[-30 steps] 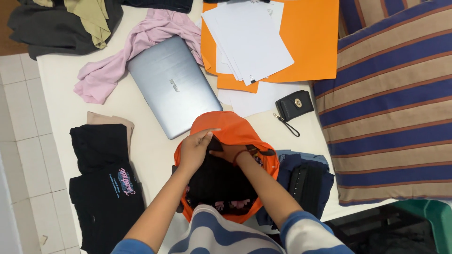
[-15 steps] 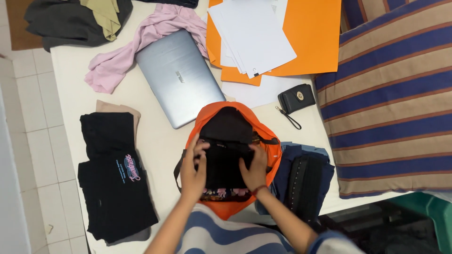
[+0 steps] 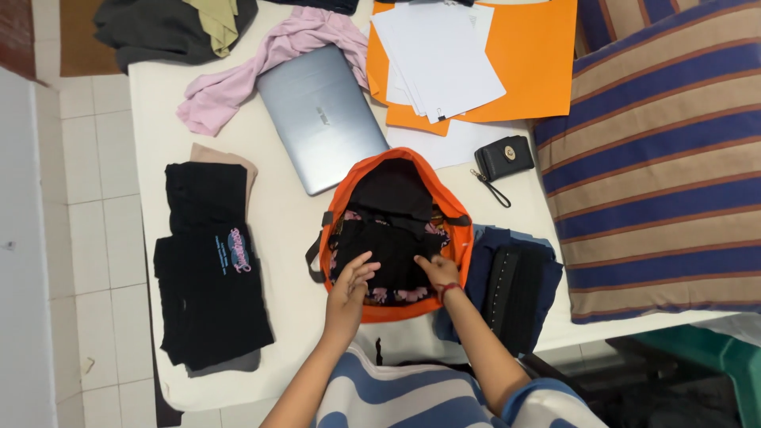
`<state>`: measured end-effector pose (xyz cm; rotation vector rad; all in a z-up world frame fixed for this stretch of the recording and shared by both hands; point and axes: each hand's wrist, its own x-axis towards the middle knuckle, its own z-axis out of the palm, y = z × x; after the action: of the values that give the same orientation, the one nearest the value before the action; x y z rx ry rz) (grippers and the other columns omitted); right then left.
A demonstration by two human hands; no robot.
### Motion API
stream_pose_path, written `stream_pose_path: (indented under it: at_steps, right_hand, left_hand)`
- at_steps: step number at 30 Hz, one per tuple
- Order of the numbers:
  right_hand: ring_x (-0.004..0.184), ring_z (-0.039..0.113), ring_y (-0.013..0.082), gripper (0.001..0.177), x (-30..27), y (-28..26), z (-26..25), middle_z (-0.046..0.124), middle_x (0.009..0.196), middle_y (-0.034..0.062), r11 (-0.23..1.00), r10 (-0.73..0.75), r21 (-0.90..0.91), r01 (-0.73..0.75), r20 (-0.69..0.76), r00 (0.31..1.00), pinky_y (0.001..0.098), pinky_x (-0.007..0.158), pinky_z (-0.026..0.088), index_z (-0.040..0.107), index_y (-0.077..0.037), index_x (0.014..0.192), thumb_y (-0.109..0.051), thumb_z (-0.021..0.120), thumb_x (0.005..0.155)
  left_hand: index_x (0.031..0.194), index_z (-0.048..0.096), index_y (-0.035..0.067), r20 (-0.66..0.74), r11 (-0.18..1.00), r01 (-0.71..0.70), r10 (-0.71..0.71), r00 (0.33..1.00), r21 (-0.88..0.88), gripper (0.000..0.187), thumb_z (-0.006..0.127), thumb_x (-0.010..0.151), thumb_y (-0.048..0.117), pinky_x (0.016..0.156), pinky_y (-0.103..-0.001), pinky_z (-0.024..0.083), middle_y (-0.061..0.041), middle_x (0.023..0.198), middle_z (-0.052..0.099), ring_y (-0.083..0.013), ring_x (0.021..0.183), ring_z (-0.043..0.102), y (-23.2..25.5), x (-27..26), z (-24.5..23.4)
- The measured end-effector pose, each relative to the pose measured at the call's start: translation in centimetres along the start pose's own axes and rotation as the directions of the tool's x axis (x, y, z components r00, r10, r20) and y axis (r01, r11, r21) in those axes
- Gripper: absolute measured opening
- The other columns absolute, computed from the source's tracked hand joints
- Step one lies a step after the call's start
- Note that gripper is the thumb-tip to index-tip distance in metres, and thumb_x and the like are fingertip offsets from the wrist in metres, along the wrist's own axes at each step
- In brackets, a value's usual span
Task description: The person is packing various folded clothes into an orange bag on a bed.
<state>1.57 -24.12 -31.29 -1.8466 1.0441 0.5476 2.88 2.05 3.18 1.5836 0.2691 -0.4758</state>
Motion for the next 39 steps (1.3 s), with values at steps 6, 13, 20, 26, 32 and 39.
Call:
stream_pose_path:
  at_steps: [6,13,20,26,32,39]
  right_hand:
    - [0.088,0.064,0.0167,0.033,-14.3,-12.7,-4.2,0.07,0.094,0.0047,0.862,-0.258,0.437,0.258,-0.06,0.964,0.0327,0.077,0.057,0.075,-0.013,0.11,-0.026,0.079,0.079]
    - [0.121,0.059,0.0294,0.048,-23.2,-18.1,-10.8,0.065,0.131,0.0208,0.765,-0.537,0.431,0.478,0.018,0.844,0.0483,0.103,0.051,0.062,-0.005,0.138,-0.009,0.063,0.09]
    - [0.111,0.068,0.0373,0.059,-33.5,-23.0,-17.4,0.066,0.127,0.0283,0.695,-0.503,0.662,0.282,0.167,0.848,0.0541,0.09,0.057,0.057,-0.005,0.144,-0.002,0.06,0.085]
    - [0.097,0.068,0.0454,0.053,-35.3,-22.3,-23.2,0.066,0.115,0.0336,0.587,-0.424,0.809,0.034,0.272,0.864,0.0692,0.083,0.053,0.061,-0.002,0.135,-0.008,0.058,0.083]
    - [0.098,0.067,0.0433,0.053,-31.0,-20.0,-23.9,0.065,0.117,0.0288,0.609,-0.374,0.791,-0.058,0.351,0.859,0.07,0.087,0.049,0.061,-0.002,0.135,-0.008,0.055,0.083]
    - [0.136,0.045,0.0367,0.085,-32.0,-18.6,-20.6,0.043,0.147,0.0328,0.783,-0.38,0.57,0.25,0.119,0.917,0.0554,0.116,0.033,0.033,0.012,0.152,-0.012,0.072,0.08]
  left_hand:
    - [0.14,0.061,0.018,-0.034,0.991,0.096,-0.099,0.994,-0.088,0.053,0.042,0.093,0.003,0.099,-0.039,0.049,-0.011,0.126,0.072,-0.0267,0.123,0.063,-0.9,-2.1,-0.7]
    - [0.145,0.056,0.014,-0.002,0.94,0.237,-0.245,0.969,-0.245,0.05,0.044,0.097,0.007,0.103,-0.042,0.045,-0.015,0.133,0.068,-0.0285,0.126,0.06,-1.1,-4.1,-0.7]
    - [0.155,0.039,0.008,0.124,0.779,0.3,-0.279,0.952,-0.551,0.054,0.039,0.103,0.023,0.112,-0.047,0.04,-0.021,0.153,0.048,-0.0362,0.14,0.048,-0.2,-4.9,0.4]
    - [0.149,0.048,0.014,0.176,0.54,0.309,-0.285,0.942,-0.783,0.069,0.041,0.096,0.057,0.098,-0.037,0.049,-0.012,0.146,0.055,-0.0242,0.115,0.059,-0.8,-4.3,1.9]
    - [0.145,0.054,0.021,0.234,0.375,0.333,-0.284,0.93,-0.865,0.089,0.034,0.083,0.082,0.1,-0.046,0.049,-0.013,0.143,0.059,-0.033,0.12,0.061,-2.7,-5.1,2.1]
    - [0.144,0.054,0.019,0.304,0.554,0.34,-0.159,0.939,-0.76,0.087,0.025,0.088,0.079,0.1,-0.055,0.05,-0.016,0.138,0.062,-0.0366,0.12,0.062,-2.0,-5.2,3.1]
